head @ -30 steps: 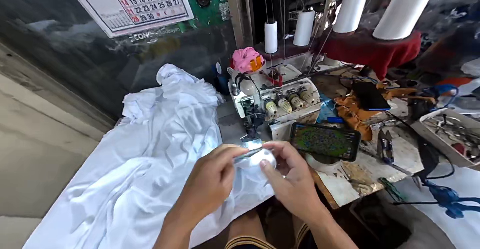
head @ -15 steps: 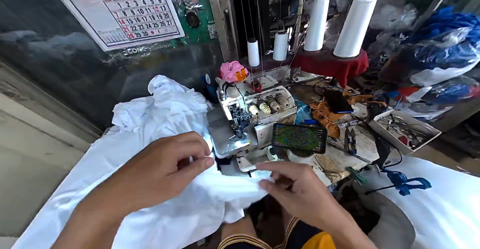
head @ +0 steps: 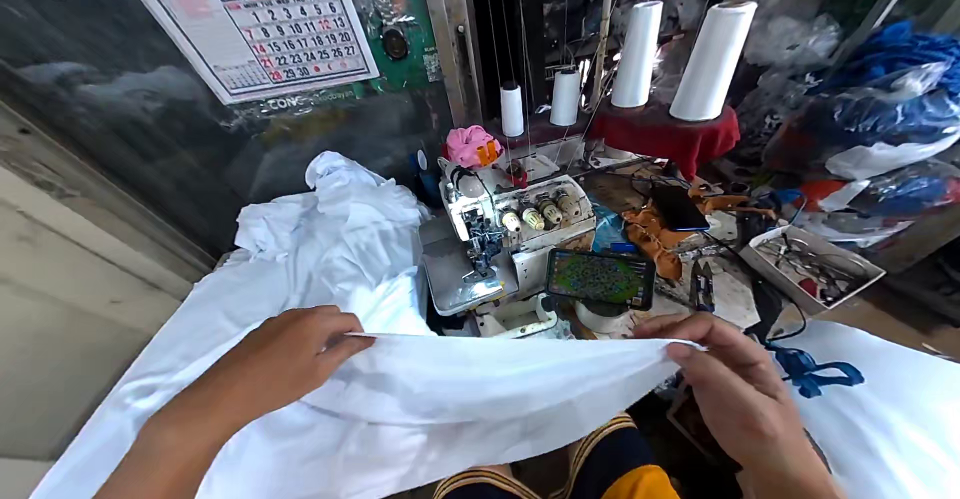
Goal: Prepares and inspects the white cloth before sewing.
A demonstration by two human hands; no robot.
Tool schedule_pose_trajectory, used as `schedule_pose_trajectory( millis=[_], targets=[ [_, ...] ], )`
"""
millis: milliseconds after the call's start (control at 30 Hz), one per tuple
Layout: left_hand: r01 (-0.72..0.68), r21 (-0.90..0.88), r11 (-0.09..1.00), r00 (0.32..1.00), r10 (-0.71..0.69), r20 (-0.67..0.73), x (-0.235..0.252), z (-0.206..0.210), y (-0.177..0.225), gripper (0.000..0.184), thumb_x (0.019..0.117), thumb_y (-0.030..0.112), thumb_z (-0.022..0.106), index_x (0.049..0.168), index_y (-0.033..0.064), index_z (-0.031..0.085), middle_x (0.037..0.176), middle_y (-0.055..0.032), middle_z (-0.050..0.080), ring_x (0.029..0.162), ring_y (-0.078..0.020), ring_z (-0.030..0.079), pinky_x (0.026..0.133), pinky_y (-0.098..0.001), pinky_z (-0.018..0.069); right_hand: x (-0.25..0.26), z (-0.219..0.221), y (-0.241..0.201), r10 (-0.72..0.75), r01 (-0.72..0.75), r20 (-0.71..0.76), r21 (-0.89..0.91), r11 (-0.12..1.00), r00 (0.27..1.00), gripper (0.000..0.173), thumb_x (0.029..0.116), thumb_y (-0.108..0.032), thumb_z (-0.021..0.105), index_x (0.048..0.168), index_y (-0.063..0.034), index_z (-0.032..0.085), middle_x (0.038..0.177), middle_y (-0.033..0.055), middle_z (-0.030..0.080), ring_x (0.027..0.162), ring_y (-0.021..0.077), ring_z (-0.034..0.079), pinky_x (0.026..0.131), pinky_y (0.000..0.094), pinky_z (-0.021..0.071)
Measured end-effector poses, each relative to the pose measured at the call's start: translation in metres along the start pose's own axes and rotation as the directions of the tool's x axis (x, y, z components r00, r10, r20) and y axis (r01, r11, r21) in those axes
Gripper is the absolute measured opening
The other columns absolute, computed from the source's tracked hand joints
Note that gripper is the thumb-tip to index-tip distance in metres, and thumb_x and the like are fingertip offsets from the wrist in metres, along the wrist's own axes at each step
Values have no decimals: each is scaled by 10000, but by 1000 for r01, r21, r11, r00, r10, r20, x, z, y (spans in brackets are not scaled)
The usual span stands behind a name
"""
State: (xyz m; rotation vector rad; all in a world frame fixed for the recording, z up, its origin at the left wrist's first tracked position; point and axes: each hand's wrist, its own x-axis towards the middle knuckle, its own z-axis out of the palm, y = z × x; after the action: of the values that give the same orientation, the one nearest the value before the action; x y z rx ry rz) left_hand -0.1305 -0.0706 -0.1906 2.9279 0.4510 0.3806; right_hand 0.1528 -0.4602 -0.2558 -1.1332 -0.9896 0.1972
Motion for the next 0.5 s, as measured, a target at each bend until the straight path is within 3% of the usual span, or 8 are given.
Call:
schedule_pose_trajectory(
  millis=[100,200,233,300,367,500],
  targets=[
    [70,-198,978,991,-90,-95,-7,-11,-2,209,985,364,614,990,199,743,864,36,680,534,-92,602,452,-316,555,2,-8,-7,24,-23,-123,10,1000,992,153,983,-288,629,982,-158,708,913,29,707,822,105,688,739,263,594],
    [190,-333,924,969,-230,-85,-13,-16,-3,162,992,282,637,1057,169,734,941,-5,706,532,-137,646,462,-344,599,-1,-13,-12,60,-52,-156,54,997,986,135,978,-269,630,967,-151,695,863,28,692,750,96,679,688,261,597],
    [194,-307,932,968,-233,-94,-16,-20,-10,177,989,294,652,1063,159,738,952,-12,701,551,-142,651,482,-357,604,-1,-15,-15,61,-51,-150,69,996,987,133,980,-270,632,965,-153,695,857,30,698,737,98,686,680,267,607],
    [159,-224,961,941,-217,-261,-21,-35,-23,259,994,368,621,1078,145,722,933,-31,697,574,-144,649,498,-369,594,1,-17,-21,36,-26,-136,73,997,990,128,979,-264,630,960,-163,706,842,12,701,716,76,681,661,239,600],
    [153,-71,986,881,-169,-442,-23,-52,-27,363,1031,385,522,1133,74,679,961,-121,664,633,-221,631,559,-465,558,6,-17,-24,12,-3,-131,74,997,991,124,976,-265,624,944,-175,704,828,-10,688,699,52,662,644,211,582],
    [222,136,966,862,-129,-491,-9,-86,-10,388,1073,342,447,1209,57,672,1132,-213,649,770,-378,676,679,-648,553,27,-13,-52,-59,70,-107,93,993,992,110,983,-302,621,993,-263,723,850,-99,687,719,-6,655,640,191,583]
  ],
)
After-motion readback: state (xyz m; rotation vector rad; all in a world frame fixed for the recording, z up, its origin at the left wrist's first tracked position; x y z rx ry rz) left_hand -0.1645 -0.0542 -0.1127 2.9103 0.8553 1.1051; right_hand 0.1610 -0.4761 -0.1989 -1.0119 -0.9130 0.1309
